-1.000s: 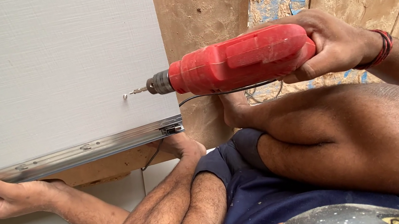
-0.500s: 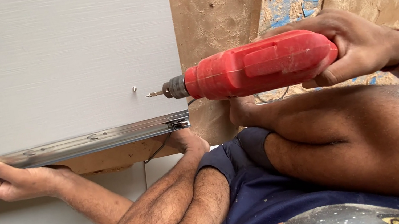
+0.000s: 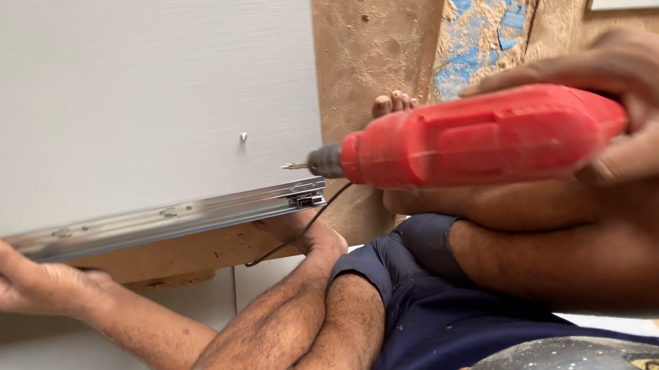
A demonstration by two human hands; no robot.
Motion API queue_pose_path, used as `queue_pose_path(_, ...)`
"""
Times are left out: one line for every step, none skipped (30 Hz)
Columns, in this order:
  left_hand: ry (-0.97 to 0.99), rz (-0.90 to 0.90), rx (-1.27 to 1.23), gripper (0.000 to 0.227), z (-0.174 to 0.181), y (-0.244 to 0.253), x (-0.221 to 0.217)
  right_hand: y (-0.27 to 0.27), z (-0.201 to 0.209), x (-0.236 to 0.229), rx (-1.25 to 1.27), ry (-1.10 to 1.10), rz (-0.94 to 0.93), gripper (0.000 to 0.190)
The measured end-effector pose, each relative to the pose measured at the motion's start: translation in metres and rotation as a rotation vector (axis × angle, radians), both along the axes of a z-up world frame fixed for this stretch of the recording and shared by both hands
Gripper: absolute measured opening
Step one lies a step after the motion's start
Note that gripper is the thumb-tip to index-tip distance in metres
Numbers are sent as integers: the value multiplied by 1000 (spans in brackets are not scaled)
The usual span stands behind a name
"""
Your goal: Installing metal slides onto a white wooden drawer front using a power drill and screws.
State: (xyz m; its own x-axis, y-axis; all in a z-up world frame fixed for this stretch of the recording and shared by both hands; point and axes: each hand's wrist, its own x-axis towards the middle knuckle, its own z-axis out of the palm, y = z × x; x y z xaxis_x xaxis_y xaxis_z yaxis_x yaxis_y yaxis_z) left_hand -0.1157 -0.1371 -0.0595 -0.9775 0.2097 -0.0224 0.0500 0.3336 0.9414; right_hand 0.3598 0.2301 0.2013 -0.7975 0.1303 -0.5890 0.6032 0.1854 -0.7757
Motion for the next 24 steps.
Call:
queue_pose_path(-45, 3, 47, 47, 4, 4, 2, 2, 2, 8, 45, -64, 68, 102)
queue_pose_path(-40, 24, 47, 47, 5, 5, 2, 1, 10, 4, 46, -59, 90, 102)
queue_pose_path(-79, 2, 49, 47, 6, 7, 2, -2, 19, 2, 75, -76, 108, 105)
queue_pose_path(-118, -20, 51, 48, 7, 8, 2, -4, 27, 0, 104, -92, 127, 107)
queue_pose_path(-118, -6, 55, 48, 5, 8, 2, -11, 34, -4, 108, -92, 142, 107)
queue_pose_path(-118, -20, 85, 47, 3, 8, 2, -18, 41, -7, 145, -121, 137, 106)
queue_pose_path(-120, -33, 115, 46, 0, 9, 3, -25, 50, -10, 183, -153, 133, 105)
queue_pose_path(-123, -17, 120, 46, -3, 8, 3, -32, 56, -20, 187, -156, 149, 105)
queue_pose_path(-116, -27, 157, 43, -6, 8, 3, -41, 62, -31, 247, -291, 105, 100)
queue_pose_path(-109, -37, 194, 41, -9, 9, 2, -49, 68, -40, 309, -424, 59, 96)
queue_pose_path(-111, -23, 196, 41, -8, 10, 3, -54, 70, -45, 313, -426, 73, 96)
queue_pose_path(-76, -45, 208, 39, -7, 11, 4, -58, 73, -50, 332, -489, 50, 96)
queue_pose_path(-39, -67, 220, 37, -6, 14, 3, -63, 74, -54, 353, -550, 25, 97)
queue_pose_path(-38, -54, 222, 37, -11, 11, 2, -65, 73, -53, 358, -549, 37, 97)
queue_pose_path(-60, -42, 219, 36, -17, 7, 2, -69, 72, -52, 368, -457, 58, 95)
queue_pose_path(-82, -30, 216, 35, -22, 5, 2, -71, 71, -50, 377, -364, 78, 92)
queue_pose_path(-86, -22, 218, 35, -22, 6, 3, -73, 71, -50, 381, -369, 86, 92)
queue_pose_path(-87, -27, 219, 36, -21, 7, 5, -75, 71, -49, 370, -339, 79, 97)
queue_pose_path(-88, -36, 217, 36, -20, 8, 6, -77, 71, -48, 357, -309, 69, 102)
queue_pose_path(-94, -30, 219, 36, -23, 7, 6, -77, 70, -46, 359, -314, 75, 102)
queue_pose_path(-94, -32, 231, 35, -25, 7, 5, -78, 68, -43, 351, -360, 113, 100)
queue_pose_path(-94, -33, 244, 35, -26, 7, 5, -78, 67, -40, 343, -406, 150, 99)
queue_pose_path(-95, -32, 246, 35, -27, 7, 4, -82, 68, -48, 345, -408, 151, 99)
queue_pose_path(-94, -27, 255, 34, -28, 7, 4, -85, 69, -56, 364, -503, 134, 98)
